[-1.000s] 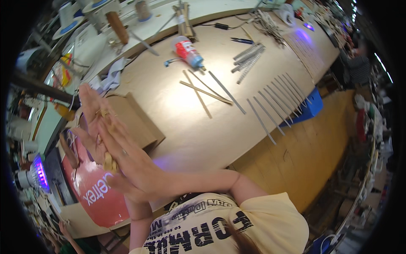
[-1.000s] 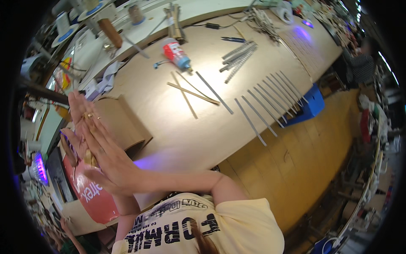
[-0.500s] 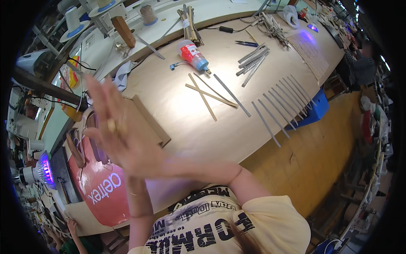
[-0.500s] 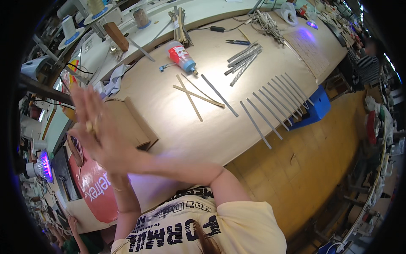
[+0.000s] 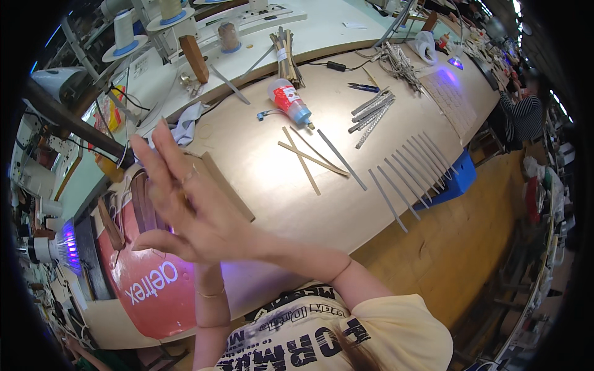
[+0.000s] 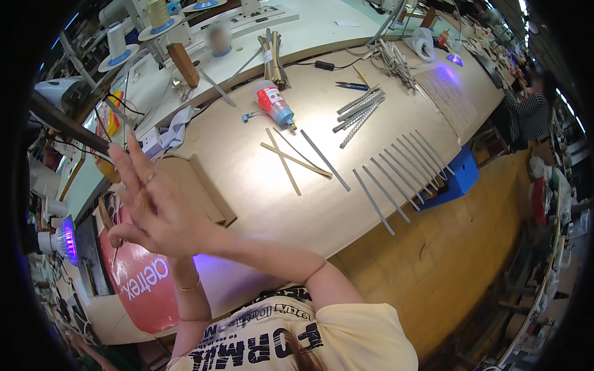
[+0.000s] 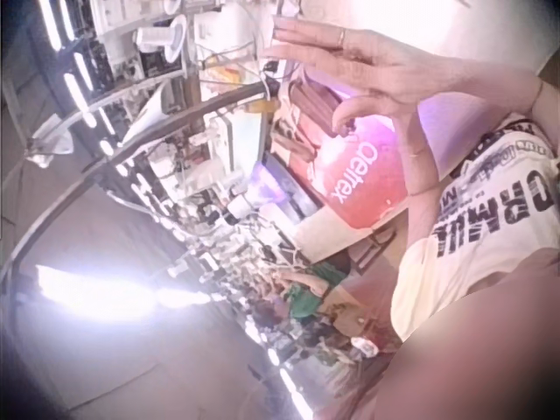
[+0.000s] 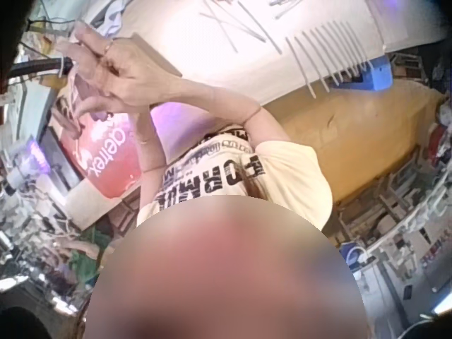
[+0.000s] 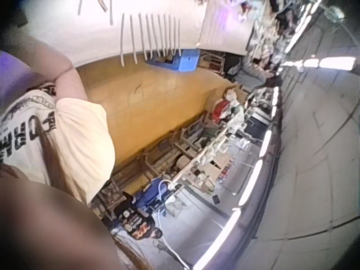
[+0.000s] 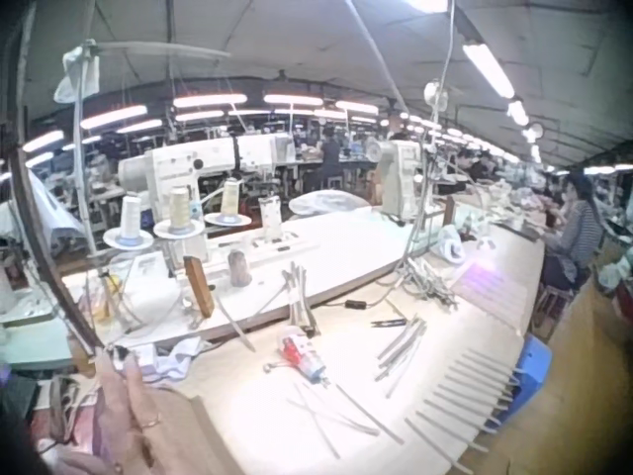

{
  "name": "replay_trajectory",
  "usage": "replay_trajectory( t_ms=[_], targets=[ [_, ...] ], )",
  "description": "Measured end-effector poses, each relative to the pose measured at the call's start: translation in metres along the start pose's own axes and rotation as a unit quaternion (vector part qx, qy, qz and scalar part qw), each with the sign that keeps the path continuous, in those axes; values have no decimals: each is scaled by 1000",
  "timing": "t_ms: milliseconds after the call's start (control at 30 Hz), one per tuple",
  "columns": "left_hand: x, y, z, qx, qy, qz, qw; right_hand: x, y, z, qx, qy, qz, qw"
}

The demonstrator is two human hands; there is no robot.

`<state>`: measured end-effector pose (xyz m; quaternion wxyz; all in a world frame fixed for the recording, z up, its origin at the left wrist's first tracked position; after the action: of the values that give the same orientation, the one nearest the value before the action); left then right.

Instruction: The person assembles small decorative items by hand, handling thin rods and metallic braided pieces. They repeatedly pick up, align, and place these components on a workbench, occasionally adjusting their positions.

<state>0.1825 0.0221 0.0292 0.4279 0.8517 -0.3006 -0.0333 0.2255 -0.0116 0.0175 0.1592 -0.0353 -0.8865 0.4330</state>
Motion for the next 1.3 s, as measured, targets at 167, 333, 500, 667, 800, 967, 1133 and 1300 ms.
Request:
replay_trajectory(
  t_ms=[167,333,500,667,800,967,1133,1300],
  targets=[
    [-10,-13,21,46,65,-167,983,3,26,-3,159,115,-256,947],
    [-33,-23,43,370,-51,-349,859,-37,88,-13,201,257,-118,938],
    [-41,-20,85,317,-51,-330,888,-100,144,-49,176,246,245,921],
    [-52,-20,109,177,-72,-355,915,-111,193,-82,144,196,450,859],
    [-57,-23,119,116,-97,-370,917,-103,227,-85,162,65,557,812],
    [-54,-29,122,44,-146,-356,922,-97,237,-64,111,-41,676,728],
    [-46,-35,125,34,-186,-373,908,-105,220,-71,130,55,425,894],
    [-37,-40,141,18,-242,-336,910,-128,160,-39,81,103,563,816]
  ],
)
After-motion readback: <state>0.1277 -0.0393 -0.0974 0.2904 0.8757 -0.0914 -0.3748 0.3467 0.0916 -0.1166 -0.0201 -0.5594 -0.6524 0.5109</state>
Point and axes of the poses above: each hand's wrist, its own z-axis away from the middle knuckle, its own x-axis out of the palm, y = z × x, the point moved 1 cm from there along -z, towards the middle knuckle, and after that the axes turned 6 degrees about x, right-handed, at the moved point
